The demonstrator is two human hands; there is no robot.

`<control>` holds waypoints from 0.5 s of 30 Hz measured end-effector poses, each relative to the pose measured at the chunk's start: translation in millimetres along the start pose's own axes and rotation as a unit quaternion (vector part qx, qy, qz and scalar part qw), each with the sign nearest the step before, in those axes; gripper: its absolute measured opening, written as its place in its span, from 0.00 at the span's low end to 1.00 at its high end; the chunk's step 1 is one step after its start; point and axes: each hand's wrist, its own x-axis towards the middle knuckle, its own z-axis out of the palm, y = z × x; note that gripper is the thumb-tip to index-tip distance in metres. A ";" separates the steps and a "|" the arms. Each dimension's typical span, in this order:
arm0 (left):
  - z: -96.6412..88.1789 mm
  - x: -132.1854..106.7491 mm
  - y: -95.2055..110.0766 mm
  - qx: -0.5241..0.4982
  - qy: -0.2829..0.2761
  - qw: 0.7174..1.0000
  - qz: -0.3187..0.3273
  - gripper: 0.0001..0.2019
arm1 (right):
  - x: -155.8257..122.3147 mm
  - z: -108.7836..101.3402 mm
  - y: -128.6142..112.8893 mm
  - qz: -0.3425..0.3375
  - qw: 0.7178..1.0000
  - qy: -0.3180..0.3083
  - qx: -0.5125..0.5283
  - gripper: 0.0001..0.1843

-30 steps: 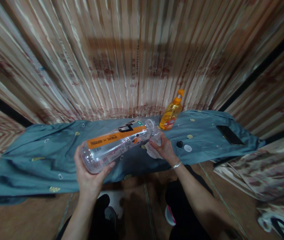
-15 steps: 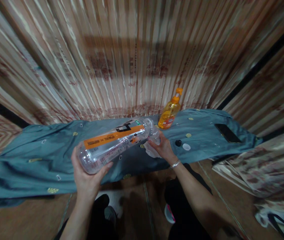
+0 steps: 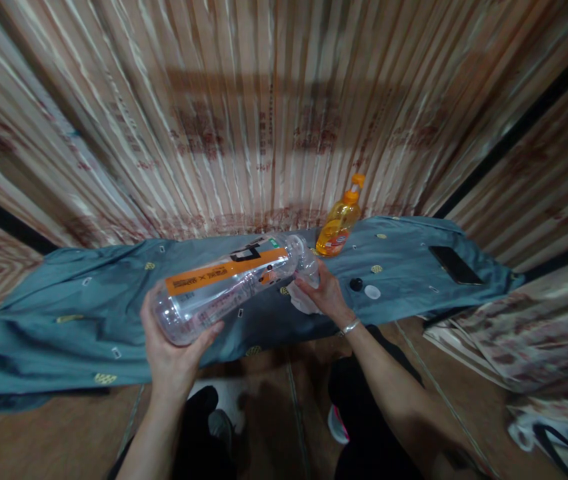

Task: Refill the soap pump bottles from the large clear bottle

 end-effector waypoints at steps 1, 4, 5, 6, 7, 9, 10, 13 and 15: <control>0.3 -0.3 -0.4 0.000 -0.002 1.000 0.001 0.53 | 0.0 0.4 0.4 -0.001 1.000 0.002 -0.002 0.31; -0.3 0.0 -1.9 -0.003 -0.007 1.000 -0.001 0.53 | 0.1 1.5 1.7 -0.004 1.000 0.008 -0.010 0.32; -1.0 0.4 -2.5 -0.006 -0.009 1.000 -0.003 0.53 | 0.1 1.7 2.1 -0.004 1.000 0.009 -0.014 0.32; -1.7 1.0 -3.1 -0.008 -0.009 1.000 -0.004 0.53 | 0.1 1.8 2.3 -0.004 1.000 0.008 -0.017 0.32; -2.6 1.7 -3.7 -0.009 -0.011 1.000 -0.005 0.53 | 0.0 1.7 2.4 -0.003 1.000 0.008 -0.018 0.32; -4.2 2.9 -4.4 -0.005 -0.014 1.000 -0.005 0.53 | 0.0 1.2 2.2 0.001 1.000 0.004 -0.017 0.32; -4.7 3.3 -4.3 -0.002 -0.016 1.000 -0.004 0.54 | 0.0 0.8 1.9 0.004 1.000 0.002 -0.015 0.32; -4.2 2.9 -2.1 0.002 -0.017 1.000 -0.002 0.53 | 0.0 -0.1 1.0 0.004 1.000 -0.003 -0.015 0.33; -3.2 2.0 -0.4 0.001 -0.014 1.000 0.000 0.52 | 0.1 0.0 0.6 -0.002 1.000 -0.003 -0.017 0.33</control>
